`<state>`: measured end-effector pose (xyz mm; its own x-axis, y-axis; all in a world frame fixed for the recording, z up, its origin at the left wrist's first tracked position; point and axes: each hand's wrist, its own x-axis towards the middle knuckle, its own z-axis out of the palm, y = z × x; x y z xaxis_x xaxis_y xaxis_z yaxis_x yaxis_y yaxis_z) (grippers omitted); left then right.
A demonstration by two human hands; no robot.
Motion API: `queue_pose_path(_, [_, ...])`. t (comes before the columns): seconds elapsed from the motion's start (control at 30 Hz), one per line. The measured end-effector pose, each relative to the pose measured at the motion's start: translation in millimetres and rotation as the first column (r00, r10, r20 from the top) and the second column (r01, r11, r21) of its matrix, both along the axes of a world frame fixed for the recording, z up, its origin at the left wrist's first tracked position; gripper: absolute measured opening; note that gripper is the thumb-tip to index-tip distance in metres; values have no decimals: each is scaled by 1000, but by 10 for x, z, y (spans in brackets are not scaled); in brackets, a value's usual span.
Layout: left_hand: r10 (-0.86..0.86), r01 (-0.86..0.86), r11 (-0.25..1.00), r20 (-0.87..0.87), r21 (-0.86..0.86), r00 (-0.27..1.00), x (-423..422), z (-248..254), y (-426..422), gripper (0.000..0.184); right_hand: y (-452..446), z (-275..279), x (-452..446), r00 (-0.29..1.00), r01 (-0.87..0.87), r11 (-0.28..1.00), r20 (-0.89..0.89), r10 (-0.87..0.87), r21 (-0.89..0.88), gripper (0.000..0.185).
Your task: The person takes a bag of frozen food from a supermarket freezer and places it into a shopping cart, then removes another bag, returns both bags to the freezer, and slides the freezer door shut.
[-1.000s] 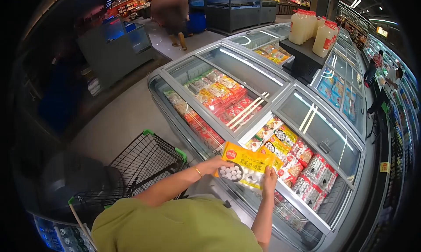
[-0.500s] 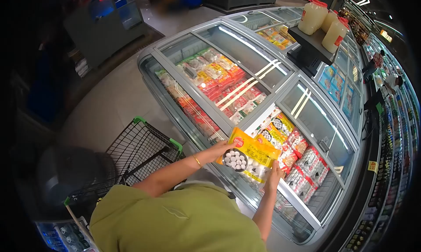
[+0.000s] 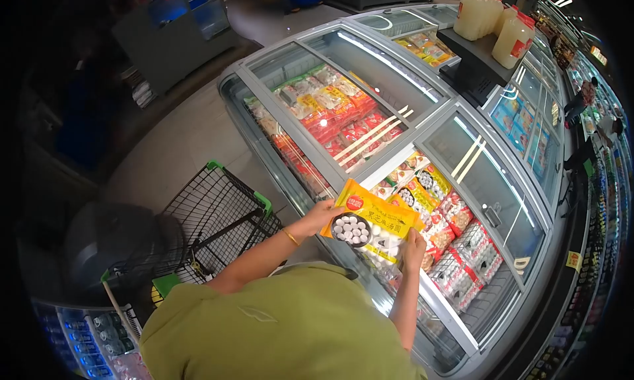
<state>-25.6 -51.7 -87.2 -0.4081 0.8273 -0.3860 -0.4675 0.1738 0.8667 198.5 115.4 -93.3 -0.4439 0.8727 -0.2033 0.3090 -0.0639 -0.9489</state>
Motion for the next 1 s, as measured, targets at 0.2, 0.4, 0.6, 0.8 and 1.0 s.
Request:
queue_pose_path(0.2, [70,-75,996,-106,-45,992,15,-160,14,31,114,-137,113,993,-19,996,-122,9,-86,29])
queue_pose_path(0.4, [156,-173,983,-210,-61,965,87,1,33,34,131,-95,215,987,-27,1000,-157,24,-13,26])
queue_pose_path(0.6, [98,-178,971,-417,-158,904,16,-363,65,33,86,-52,207,994,-10,974,-112,-16,-226,27])
queue_pose_path(0.8, [64,-223,958,-627,-178,776,28,-112,93,36,51,99,125,989,49,964,-125,-84,-261,30])
queue_pose_path(1.0, [99,-244,959,-642,-141,761,-53,-284,124,34,212,-225,165,987,13,996,-158,-28,-93,34])
